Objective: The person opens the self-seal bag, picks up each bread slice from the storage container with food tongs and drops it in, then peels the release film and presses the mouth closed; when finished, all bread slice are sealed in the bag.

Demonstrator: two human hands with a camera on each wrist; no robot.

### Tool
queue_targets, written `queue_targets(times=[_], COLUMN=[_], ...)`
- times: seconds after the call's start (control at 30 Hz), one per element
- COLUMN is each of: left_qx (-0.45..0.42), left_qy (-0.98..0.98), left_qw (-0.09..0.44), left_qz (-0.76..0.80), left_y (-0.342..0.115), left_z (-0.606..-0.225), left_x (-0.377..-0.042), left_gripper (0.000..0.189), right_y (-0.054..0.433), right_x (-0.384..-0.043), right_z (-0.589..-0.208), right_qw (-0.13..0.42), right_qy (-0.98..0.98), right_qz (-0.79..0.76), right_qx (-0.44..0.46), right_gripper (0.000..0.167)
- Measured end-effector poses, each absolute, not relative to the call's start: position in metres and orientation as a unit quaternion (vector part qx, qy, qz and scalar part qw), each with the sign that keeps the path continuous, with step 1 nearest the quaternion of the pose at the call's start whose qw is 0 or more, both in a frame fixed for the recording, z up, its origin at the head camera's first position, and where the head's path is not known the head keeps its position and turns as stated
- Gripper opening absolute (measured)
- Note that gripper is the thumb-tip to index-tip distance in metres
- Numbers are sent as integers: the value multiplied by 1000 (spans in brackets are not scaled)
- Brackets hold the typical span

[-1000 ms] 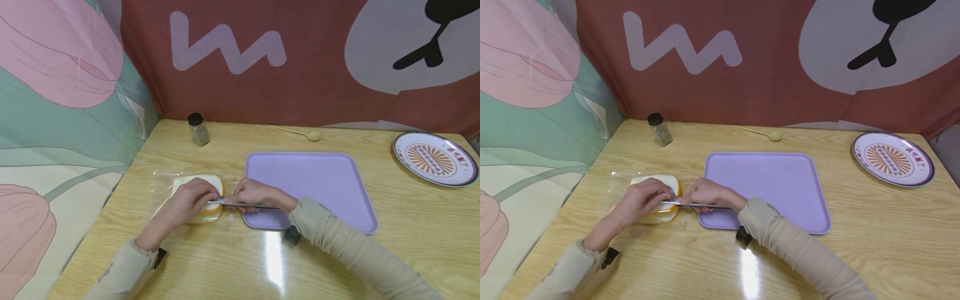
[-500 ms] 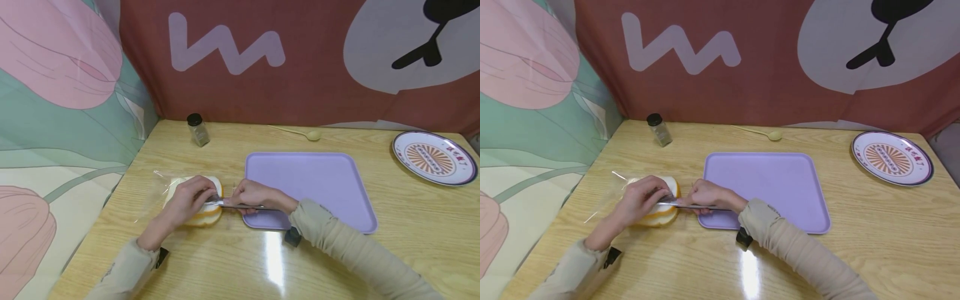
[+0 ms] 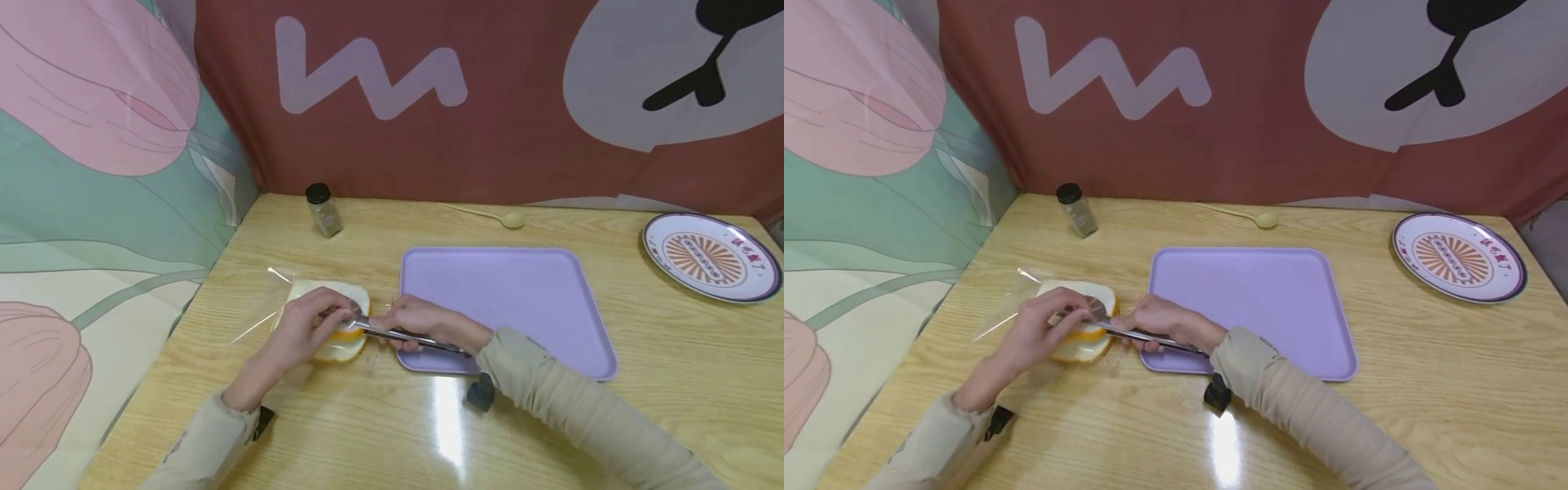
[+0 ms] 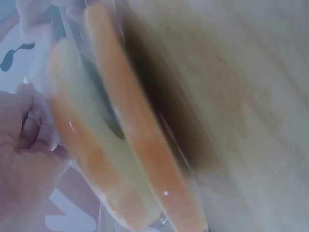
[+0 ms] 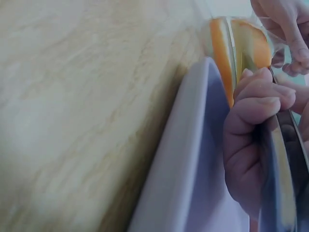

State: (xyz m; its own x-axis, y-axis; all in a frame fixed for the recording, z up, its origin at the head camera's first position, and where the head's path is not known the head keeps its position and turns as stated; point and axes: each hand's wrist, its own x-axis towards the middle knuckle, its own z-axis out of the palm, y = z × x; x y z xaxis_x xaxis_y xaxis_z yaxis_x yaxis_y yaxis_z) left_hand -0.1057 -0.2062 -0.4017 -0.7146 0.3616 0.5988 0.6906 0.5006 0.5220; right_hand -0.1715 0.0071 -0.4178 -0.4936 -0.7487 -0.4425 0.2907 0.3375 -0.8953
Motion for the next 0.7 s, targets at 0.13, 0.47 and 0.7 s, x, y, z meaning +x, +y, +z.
queue_targets(times=[0.13, 0.47, 0.7], left_qx=[-313, -305, -291], left_qy=[-837, -837, -850], left_qw=[223, 239, 227], left_qz=[-389, -387, -377], left_y=[-203, -199, -208], left_z=[-405, -408, -406], left_x=[-106, -104, -103], left_gripper=[21, 22, 21], right_y=[3, -6, -2], right_x=[-169, -159, -158], right_z=[-416, -412, -403], right_qw=[471, 386, 323], right_qy=[667, 740, 818], right_qz=[-553, -514, -402], right_qx=[-165, -196, -254], right_gripper=[37, 42, 53])
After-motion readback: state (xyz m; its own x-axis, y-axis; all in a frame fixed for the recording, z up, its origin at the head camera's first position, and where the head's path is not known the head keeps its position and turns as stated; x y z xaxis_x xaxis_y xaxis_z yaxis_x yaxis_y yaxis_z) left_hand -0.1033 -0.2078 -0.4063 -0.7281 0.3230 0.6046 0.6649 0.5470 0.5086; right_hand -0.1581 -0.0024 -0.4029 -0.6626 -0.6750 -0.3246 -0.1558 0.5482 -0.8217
